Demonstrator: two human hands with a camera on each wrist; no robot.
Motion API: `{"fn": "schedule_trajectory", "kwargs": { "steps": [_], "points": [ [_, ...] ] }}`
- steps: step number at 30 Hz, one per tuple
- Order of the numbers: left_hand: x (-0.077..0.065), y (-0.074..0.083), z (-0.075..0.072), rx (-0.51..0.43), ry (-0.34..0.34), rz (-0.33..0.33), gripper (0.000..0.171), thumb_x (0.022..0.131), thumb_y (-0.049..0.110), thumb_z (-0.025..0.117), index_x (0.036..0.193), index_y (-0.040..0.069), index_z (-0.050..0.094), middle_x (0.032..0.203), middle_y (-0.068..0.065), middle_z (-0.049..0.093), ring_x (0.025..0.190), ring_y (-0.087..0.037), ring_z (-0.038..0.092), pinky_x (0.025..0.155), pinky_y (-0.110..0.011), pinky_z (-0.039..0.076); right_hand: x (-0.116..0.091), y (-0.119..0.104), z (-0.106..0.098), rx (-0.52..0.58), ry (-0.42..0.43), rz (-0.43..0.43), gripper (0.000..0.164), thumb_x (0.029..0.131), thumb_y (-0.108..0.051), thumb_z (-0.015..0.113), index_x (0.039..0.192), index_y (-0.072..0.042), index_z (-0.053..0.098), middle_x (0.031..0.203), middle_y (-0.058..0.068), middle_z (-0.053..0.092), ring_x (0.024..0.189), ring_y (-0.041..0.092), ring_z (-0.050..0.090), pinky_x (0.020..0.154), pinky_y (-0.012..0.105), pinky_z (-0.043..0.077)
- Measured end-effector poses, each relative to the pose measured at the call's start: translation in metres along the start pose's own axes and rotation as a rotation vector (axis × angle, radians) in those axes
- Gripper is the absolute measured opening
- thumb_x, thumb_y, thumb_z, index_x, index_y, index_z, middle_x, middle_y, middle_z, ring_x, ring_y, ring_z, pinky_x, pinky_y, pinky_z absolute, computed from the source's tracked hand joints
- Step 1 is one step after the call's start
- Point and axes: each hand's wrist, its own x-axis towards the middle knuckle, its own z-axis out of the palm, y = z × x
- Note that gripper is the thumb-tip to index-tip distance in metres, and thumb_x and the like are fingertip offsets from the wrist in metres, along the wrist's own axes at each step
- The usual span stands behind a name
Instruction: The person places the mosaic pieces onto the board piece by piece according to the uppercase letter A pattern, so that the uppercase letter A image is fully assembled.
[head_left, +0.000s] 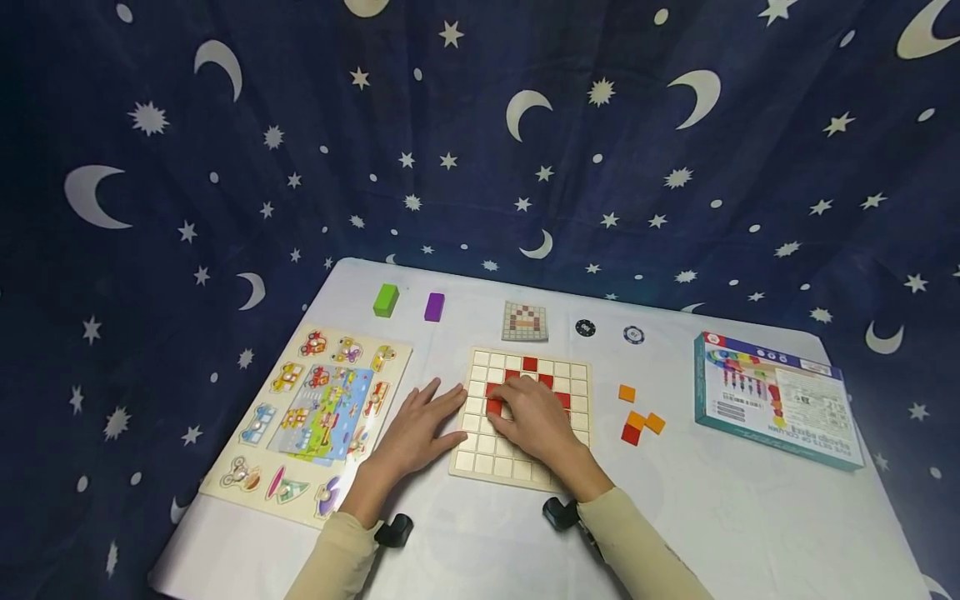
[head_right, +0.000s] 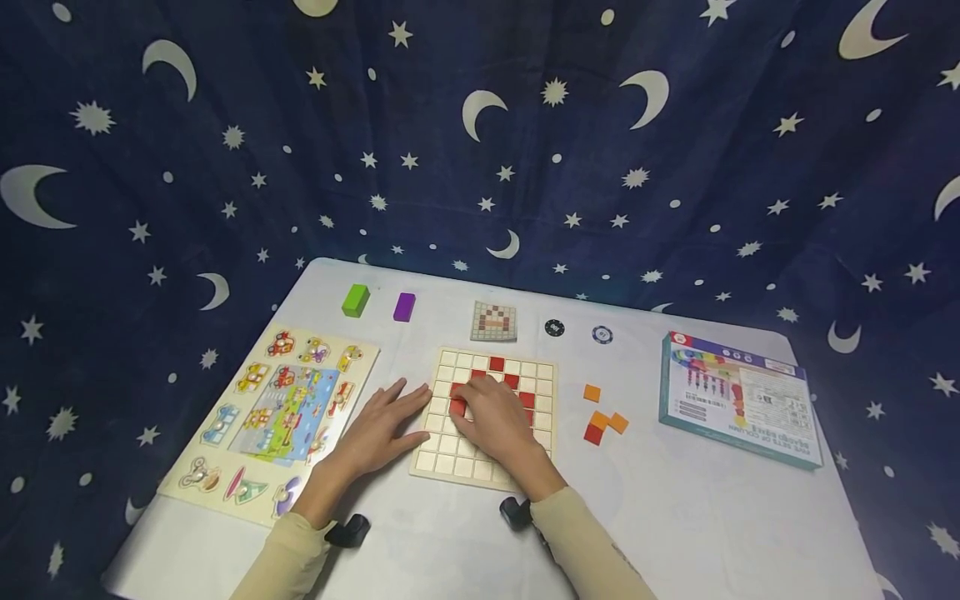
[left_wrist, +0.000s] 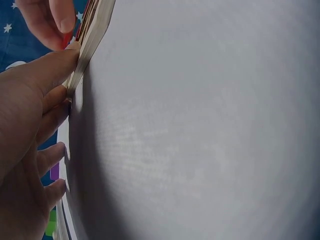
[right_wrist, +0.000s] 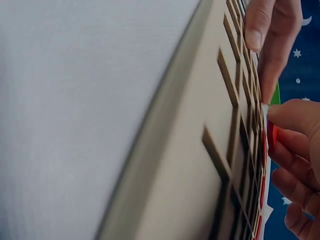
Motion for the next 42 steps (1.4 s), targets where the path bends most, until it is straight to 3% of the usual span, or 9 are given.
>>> {"fn": "schedule_trajectory", "kwargs": {
  "steps": [16,24,35,42],
  "points": [
    [-0.001,0.0,0.001,0.005,0.005,0.007,0.069,0.099,0.042,0.073,0.16,0.016,0.051,0.168,-0.001,0.049,0.163,-0.041,0.031,0.133,-0.067,0.023,0.002,-0.001,0.008,-0.025,0.015,-0.006,0.023,0.091,-0.03,0.084,0.111,-0.019,0.081,0.104,-0.002,0.074,0.098,0.019,0.068,0.088,0.039,0.06],
    [-0.001,-0.001,0.001,0.006,0.01,0.012,0.069,0.099,0.042,0.074,0.16,0.017,0.051,0.168,-0.001,0.049,0.164,-0.04,0.03,0.133,-0.067,0.023,-0.007,0.004,-0.006,-0.01,-0.005,0.05,0.024,0.091,-0.029,0.084,0.113,-0.02,0.082,0.109,-0.001,0.076,0.102,0.019,0.071,0.093,0.04,0.06],
    [-0.001,-0.001,0.0,-0.002,0.025,0.02,0.071,0.098,0.04,0.075,0.16,0.015,0.051,0.168,-0.003,0.049,0.164,-0.041,0.03,0.133,-0.067,0.022,-0.046,0.032,-0.032,-0.014,0.002,0.119,0.027,0.089,-0.031,0.087,0.112,-0.019,0.081,0.111,-0.001,0.076,0.101,0.019,0.067,0.092,0.043,0.059],
    [-0.001,-0.003,0.002,0.0,0.023,0.024,0.07,0.099,0.04,0.074,0.16,0.015,0.051,0.168,-0.003,0.049,0.163,-0.041,0.03,0.133,-0.067,0.022,-0.082,0.061,-0.045,-0.013,0.047,0.208,0.028,0.088,-0.029,0.087,0.113,-0.019,0.081,0.103,-0.003,0.074,0.084,0.011,0.054,0.071,0.03,0.046]
  ]
}}
